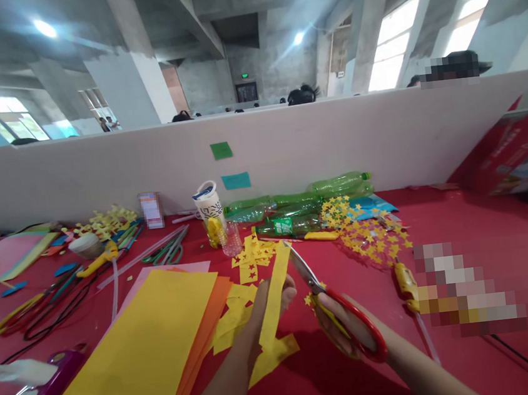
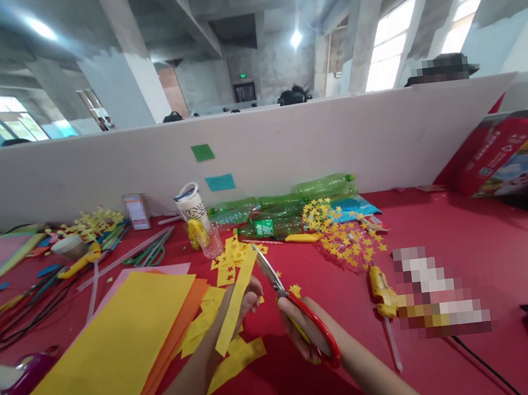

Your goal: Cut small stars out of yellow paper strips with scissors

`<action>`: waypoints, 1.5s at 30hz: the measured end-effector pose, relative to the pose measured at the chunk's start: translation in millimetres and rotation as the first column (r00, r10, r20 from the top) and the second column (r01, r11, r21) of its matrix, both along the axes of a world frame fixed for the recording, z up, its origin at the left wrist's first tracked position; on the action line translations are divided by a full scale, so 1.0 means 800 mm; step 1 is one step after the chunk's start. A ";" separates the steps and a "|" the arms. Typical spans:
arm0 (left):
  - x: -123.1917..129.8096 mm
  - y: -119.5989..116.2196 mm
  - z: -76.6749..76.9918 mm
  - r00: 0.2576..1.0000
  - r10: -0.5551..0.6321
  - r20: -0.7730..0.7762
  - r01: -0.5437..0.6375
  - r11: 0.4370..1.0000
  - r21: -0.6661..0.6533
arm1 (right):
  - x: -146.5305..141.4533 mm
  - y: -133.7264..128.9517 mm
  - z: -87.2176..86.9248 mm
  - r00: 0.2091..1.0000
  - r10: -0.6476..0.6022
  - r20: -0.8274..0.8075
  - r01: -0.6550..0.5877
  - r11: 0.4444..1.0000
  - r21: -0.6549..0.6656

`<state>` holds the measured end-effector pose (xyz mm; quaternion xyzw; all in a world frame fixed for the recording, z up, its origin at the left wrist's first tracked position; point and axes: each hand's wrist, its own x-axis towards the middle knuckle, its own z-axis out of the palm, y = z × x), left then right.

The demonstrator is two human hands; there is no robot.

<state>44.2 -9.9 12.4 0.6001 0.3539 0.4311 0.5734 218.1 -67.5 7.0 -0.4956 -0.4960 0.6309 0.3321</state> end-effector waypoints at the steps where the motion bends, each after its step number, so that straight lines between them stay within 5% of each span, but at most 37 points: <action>1: 0.001 0.000 -0.002 1.000 0.025 0.017 -0.025 0.999 0.027 | -0.002 0.001 -0.001 0.999 -0.013 0.046 0.013 1.000 -0.006; 11: 0.009 -0.001 -0.009 0.951 0.306 0.035 -0.306 0.952 -0.006 | -0.026 -0.009 0.003 0.971 -0.057 0.233 0.055 0.998 0.014; 21: 0.005 0.007 -0.009 0.908 0.420 -0.014 -0.419 0.903 -0.099 | -0.026 -0.007 -0.005 0.978 -0.029 0.205 0.029 1.000 0.000; 32: -0.008 0.028 -0.021 0.908 0.399 0.126 -0.376 0.911 -0.171 | -0.020 -0.002 0.000 0.974 -0.006 0.227 0.004 1.000 0.009; 45: -0.019 0.037 -0.019 0.949 0.284 0.139 -0.274 0.958 -0.085 | -0.014 -0.005 -0.010 0.978 0.061 0.200 -0.070 0.997 0.039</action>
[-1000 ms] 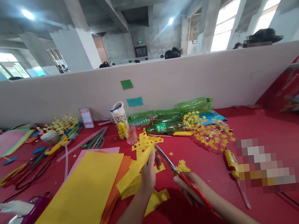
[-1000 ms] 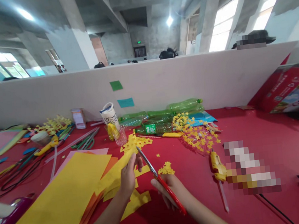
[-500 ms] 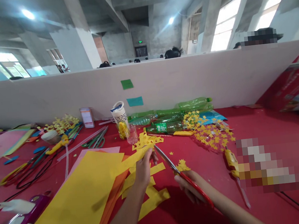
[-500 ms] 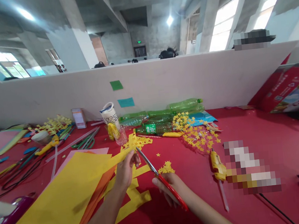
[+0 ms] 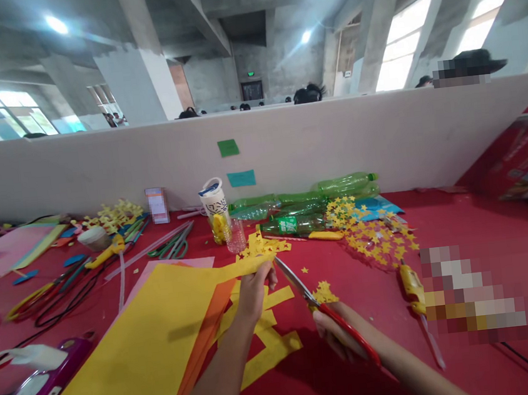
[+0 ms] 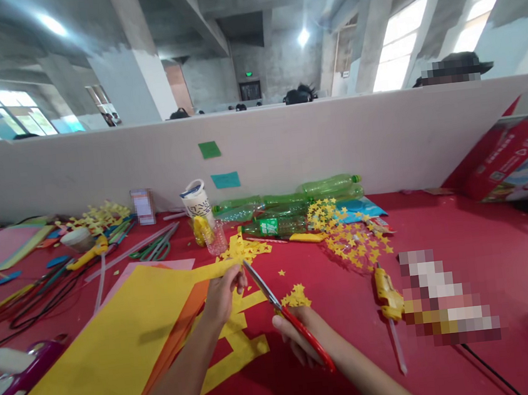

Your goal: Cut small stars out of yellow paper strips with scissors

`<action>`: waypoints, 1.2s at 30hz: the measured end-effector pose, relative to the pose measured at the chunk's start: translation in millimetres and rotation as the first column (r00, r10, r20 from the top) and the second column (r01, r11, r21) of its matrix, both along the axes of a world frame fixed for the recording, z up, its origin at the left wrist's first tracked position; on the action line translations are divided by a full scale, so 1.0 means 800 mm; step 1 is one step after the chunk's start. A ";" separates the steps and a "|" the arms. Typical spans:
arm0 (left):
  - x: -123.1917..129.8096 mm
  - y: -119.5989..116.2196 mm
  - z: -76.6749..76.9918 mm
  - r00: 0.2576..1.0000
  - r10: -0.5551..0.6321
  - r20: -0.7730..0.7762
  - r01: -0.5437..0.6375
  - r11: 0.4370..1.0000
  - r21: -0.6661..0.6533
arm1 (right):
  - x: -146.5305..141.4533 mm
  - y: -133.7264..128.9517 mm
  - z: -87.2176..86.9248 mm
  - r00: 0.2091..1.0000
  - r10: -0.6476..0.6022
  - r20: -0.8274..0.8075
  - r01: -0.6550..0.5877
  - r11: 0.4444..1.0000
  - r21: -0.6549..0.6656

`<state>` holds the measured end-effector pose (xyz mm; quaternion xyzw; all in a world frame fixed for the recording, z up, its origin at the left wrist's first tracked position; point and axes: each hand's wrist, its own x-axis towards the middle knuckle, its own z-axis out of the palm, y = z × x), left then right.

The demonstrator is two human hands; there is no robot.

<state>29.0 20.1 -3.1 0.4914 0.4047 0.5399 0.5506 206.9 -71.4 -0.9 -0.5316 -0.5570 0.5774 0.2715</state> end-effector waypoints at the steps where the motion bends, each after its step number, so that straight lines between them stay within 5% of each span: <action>1: -0.001 0.001 0.000 1.000 -0.009 -0.010 0.009 1.000 0.005 | 0.000 0.000 0.001 1.000 -0.002 -0.004 0.002 1.000 0.005; 10: -0.006 0.001 -0.003 0.993 -0.041 -0.110 0.042 0.999 0.010 | 0.005 0.003 -0.002 1.000 0.014 0.004 -0.014 1.000 -0.005; 22: -0.003 0.002 0.008 0.998 -0.058 0.032 0.056 0.996 0.062 | -0.006 -0.001 0.007 0.997 -0.058 0.042 0.060 0.997 -0.041; 36: 0.000 0.000 0.007 0.997 -0.062 -0.042 0.063 0.997 0.039 | -0.005 -0.004 0.010 0.999 -0.040 0.028 0.041 0.998 -0.041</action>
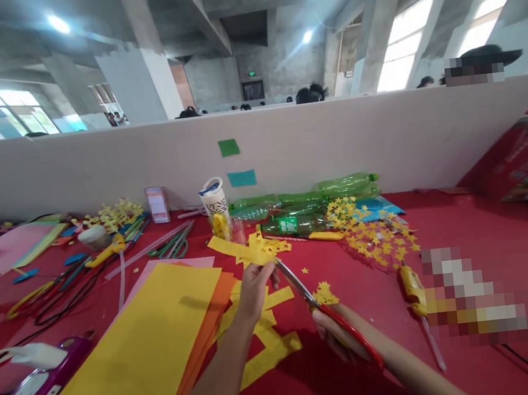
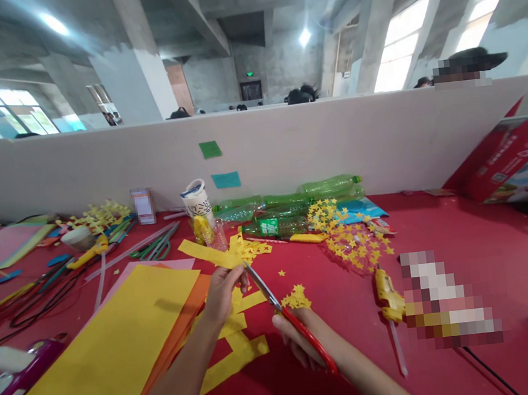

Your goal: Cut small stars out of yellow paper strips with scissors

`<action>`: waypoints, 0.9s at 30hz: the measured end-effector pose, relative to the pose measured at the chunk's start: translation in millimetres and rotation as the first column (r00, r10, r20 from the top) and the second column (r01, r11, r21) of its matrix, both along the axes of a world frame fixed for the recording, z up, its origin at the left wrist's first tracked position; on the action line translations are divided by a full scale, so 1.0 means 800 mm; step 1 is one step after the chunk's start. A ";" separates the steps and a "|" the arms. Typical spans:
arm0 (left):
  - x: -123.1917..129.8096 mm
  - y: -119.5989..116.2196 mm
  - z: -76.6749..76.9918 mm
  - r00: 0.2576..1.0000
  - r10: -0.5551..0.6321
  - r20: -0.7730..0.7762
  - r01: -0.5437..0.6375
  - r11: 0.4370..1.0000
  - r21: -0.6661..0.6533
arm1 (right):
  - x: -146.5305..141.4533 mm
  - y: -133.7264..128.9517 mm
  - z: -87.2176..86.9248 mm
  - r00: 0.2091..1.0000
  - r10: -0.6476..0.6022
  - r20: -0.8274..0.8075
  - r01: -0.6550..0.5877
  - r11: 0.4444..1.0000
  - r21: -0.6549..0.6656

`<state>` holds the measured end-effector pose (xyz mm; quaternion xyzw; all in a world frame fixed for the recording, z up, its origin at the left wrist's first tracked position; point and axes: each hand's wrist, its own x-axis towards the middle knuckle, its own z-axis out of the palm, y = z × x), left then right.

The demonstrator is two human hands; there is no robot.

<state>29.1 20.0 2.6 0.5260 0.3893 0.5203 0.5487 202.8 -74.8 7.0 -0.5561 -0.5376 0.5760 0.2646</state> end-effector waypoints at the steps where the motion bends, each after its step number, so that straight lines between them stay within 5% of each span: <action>1: 0.000 0.000 0.001 1.000 0.000 -0.005 0.000 1.000 0.000 | 0.000 0.000 0.000 1.000 0.000 -0.003 0.000 1.000 -0.003; 27: -0.014 0.005 0.005 0.996 -0.088 0.018 0.089 0.995 -0.042 | 0.015 0.009 0.003 0.991 0.116 0.074 -0.118 0.993 0.023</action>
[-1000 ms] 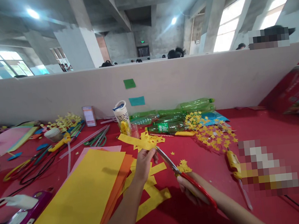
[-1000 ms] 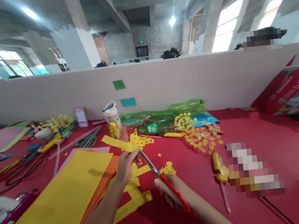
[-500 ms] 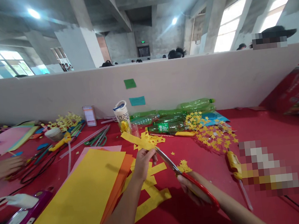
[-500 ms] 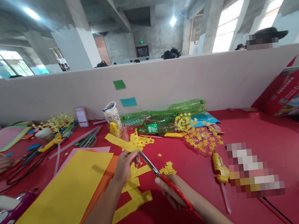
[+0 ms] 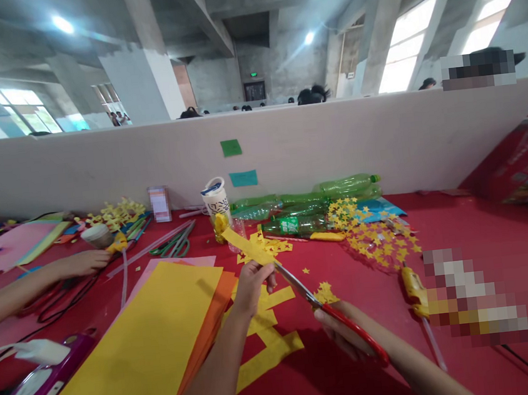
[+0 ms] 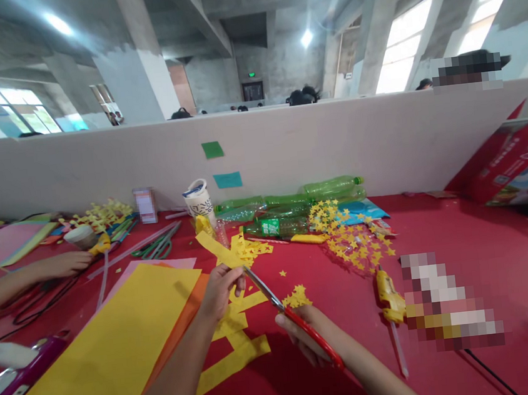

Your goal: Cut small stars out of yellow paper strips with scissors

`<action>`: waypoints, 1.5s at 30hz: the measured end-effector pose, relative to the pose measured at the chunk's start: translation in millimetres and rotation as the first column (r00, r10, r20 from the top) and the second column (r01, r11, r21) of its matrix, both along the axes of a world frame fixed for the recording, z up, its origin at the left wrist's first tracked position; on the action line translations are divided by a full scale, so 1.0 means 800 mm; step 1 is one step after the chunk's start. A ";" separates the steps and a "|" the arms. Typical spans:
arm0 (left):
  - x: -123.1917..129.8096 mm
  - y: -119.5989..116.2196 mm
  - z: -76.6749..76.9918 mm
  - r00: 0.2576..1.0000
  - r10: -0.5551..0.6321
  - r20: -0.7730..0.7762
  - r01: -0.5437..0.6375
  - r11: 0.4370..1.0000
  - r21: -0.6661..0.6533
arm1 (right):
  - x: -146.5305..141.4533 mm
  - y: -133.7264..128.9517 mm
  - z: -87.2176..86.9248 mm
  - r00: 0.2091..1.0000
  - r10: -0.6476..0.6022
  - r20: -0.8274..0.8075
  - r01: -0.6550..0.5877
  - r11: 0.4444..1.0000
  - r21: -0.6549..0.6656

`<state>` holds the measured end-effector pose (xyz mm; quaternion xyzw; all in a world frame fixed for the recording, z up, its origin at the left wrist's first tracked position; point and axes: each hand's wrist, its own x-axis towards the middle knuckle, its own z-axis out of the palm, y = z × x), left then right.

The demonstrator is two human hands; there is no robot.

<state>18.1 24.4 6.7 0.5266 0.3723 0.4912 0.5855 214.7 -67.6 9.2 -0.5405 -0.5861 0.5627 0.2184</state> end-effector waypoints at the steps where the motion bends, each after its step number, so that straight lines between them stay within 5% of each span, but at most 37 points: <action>1: 0.000 0.000 0.001 1.000 0.000 -0.003 0.000 1.000 0.000 | 0.000 0.000 0.000 1.000 -0.001 0.005 0.001 1.000 0.002; 27: 0.022 -0.015 0.000 0.990 0.138 0.043 -0.141 0.987 0.079 | -0.011 -0.007 -0.003 0.992 -0.062 -0.112 0.066 0.997 0.030; 45: 0.026 -0.019 -0.007 0.992 0.088 0.087 -0.092 0.995 0.047 | -0.016 -0.010 -0.003 0.991 -0.088 -0.096 0.089 0.996 -0.001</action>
